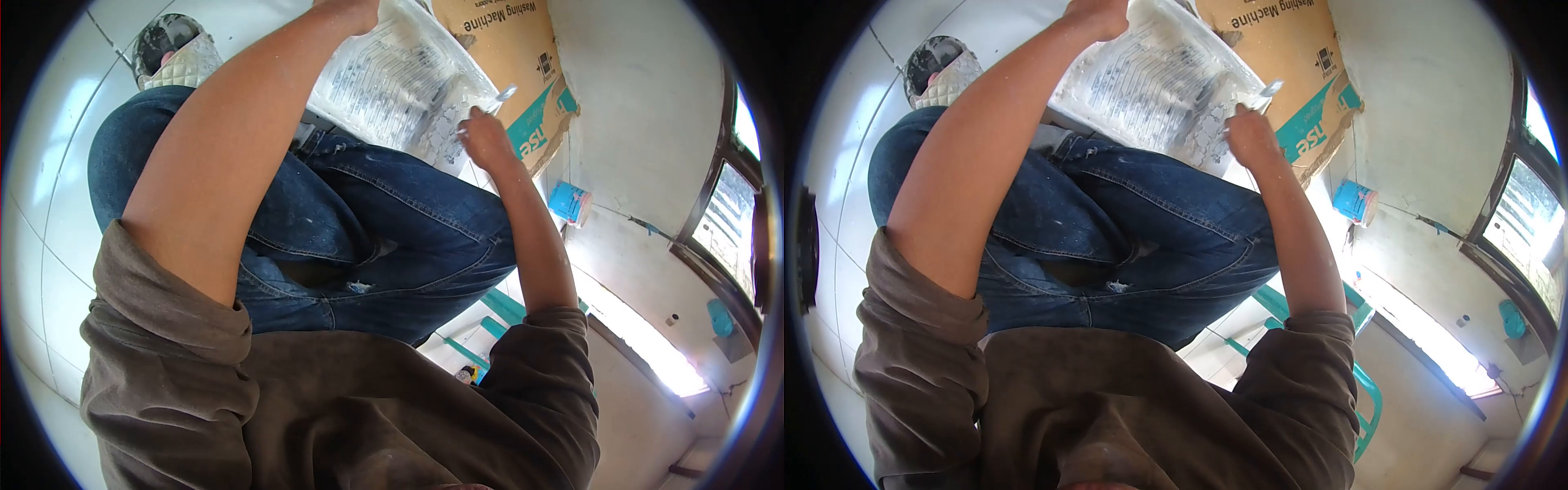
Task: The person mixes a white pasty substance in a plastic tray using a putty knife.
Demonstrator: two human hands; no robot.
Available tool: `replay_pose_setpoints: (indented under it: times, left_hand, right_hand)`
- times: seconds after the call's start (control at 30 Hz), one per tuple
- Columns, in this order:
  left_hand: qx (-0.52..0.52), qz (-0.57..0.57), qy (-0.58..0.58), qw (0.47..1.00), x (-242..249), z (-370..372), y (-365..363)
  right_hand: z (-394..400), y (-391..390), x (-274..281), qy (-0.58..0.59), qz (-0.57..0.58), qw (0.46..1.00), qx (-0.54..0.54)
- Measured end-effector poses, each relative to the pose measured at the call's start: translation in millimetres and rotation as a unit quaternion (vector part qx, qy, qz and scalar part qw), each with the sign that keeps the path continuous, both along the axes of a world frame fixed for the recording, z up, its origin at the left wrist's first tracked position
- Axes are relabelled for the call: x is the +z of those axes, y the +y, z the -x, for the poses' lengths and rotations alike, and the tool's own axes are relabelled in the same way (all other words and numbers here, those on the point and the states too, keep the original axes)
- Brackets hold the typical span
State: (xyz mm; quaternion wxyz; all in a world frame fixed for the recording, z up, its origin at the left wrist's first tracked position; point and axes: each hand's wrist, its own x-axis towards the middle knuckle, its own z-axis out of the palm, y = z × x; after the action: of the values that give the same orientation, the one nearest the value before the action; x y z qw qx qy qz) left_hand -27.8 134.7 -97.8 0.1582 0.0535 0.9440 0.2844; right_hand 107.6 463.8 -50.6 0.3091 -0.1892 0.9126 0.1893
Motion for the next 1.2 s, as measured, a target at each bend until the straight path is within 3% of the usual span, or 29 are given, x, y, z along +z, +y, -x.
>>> replay_pose_setpoints:
  times: [0.07,0.27,0.37,0.4,0.47,0.5,0.53,0.63,0.9,1.07,1.13,1.2]
  left_hand:
    - [0.009,0.001,0.001,1.000,-2,3,-4]
    - [0.008,-0.004,0.013,1.000,-4,2,0]
    - [0.013,0.001,0.015,1.000,-14,3,0]
    - [0.017,-0.002,0.020,1.000,-17,6,2]
    - [0.003,0.011,0.022,1.000,-20,11,4]
    - [-0.012,0.026,0.024,0.999,-19,9,3]
    - [-0.013,0.026,0.019,0.999,-25,8,4]
    - [-0.015,0.034,-0.002,0.999,-14,8,6]
    - [-0.012,0.019,-0.009,1.000,-18,9,5]
    - [-0.009,0.018,0.005,1.000,-6,7,1]
    - [-0.013,0.019,-0.006,1.000,-13,5,1]
    - [-0.030,0.035,-0.005,0.999,-10,4,2]
  right_hand:
    - [11,8,-2,0.144,-0.029,0.989,0.009]
    - [2,6,-22,0.086,0.013,0.993,0.085]
    - [-5,-2,-15,-0.007,0.016,0.997,0.079]
    - [-3,1,-18,-0.006,0.014,0.997,0.079]
    - [3,18,-30,0.086,0.003,0.996,0.023]
    - [6,29,-28,0.151,0.027,0.987,0.046]
    - [7,14,-7,0.154,0.002,0.987,0.047]
    - [3,19,-13,0.143,-0.011,0.987,0.066]
    - [-1,3,-1,0.026,0.033,0.997,0.059]
    - [-3,8,-2,0.038,0.046,0.997,0.048]
    - [4,18,-5,0.126,0.013,0.992,-0.010]
    - [-1,21,-13,0.102,0.020,0.995,-0.001]
